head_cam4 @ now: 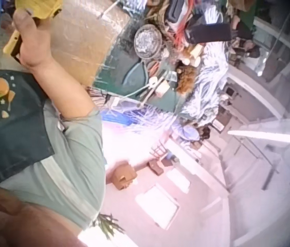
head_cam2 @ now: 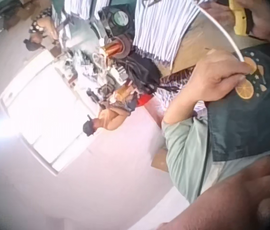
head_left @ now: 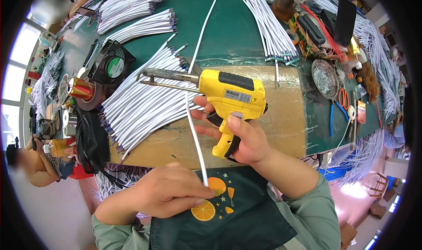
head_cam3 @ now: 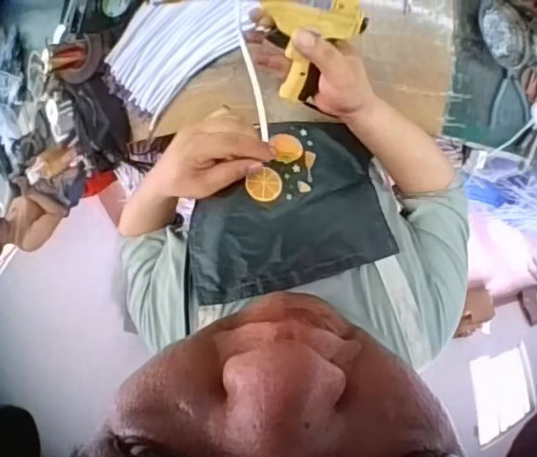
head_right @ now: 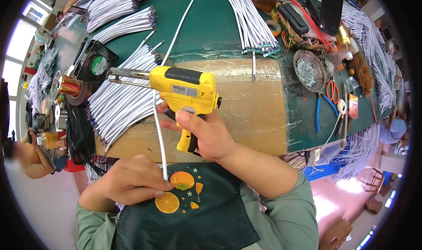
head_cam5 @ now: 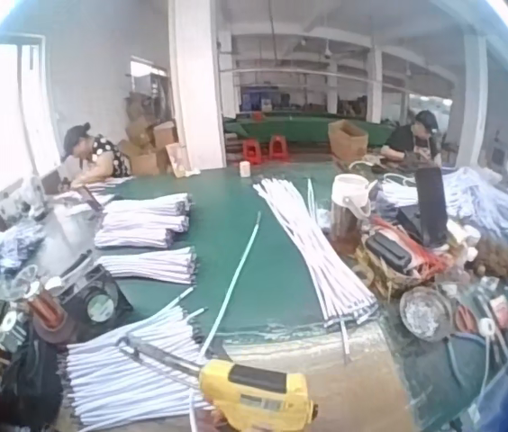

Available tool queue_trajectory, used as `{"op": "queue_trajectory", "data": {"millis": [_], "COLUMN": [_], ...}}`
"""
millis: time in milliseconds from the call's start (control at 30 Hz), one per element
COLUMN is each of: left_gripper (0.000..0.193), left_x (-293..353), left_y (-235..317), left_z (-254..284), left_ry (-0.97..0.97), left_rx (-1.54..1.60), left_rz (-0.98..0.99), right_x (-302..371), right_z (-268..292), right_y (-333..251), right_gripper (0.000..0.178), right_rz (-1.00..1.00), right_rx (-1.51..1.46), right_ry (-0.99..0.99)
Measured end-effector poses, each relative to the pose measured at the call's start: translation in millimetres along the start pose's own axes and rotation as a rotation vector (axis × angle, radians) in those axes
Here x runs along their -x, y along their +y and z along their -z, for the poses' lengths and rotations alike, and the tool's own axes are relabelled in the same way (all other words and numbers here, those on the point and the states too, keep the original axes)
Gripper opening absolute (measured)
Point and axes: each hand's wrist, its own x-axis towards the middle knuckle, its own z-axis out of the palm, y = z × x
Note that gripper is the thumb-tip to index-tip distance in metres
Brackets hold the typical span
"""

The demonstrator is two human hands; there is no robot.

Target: The person aligns a wire with a small circuit board and uses a soldering iron to connect them, then slides a white tube over the wire. They repeat this process by picking up another wire and soldering it to a circuit board.

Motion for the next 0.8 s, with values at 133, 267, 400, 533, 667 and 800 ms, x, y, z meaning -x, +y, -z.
{"op": "queue_trajectory", "data": {"millis": [133,267,400,533,667,800], "left_gripper": [0.019,0.031,0.025,0.021,0.023,0.015], "left_x": [-27.0,-90.3,-133.8,-143.7,-122.2,-91.7], "left_y": [-10.1,-43.4,-50.4,-41.1,-74.8,-76.3], "left_z": [11.5,48.9,86.6,71.5,15.6,-26.1], "left_ry": [0.136,0.535,0.793,0.845,0.758,0.493], "left_rx": [0.05,0.587,0.797,0.783,0.312,-0.105], "left_rz": [0.097,0.082,-0.11,-0.15,0.199,0.44], "right_x": [-19.1,-26.2,18.7,80.2,116.2,123.0], "right_z": [8.8,28.1,38.9,50.3,70.0,85.6], "right_y": [-11.8,-55.5,-120.0,-169.1,-163.3,-117.0], "right_gripper": [0.058,0.046,0.051,0.052,0.054,0.056], "right_rz": [0.065,0.271,0.556,0.742,0.769,0.684], "right_rx": [0.069,0.036,0.145,0.252,0.283,0.318], "right_ry": [0.084,0.21,0.285,0.253,0.379,0.43]}}
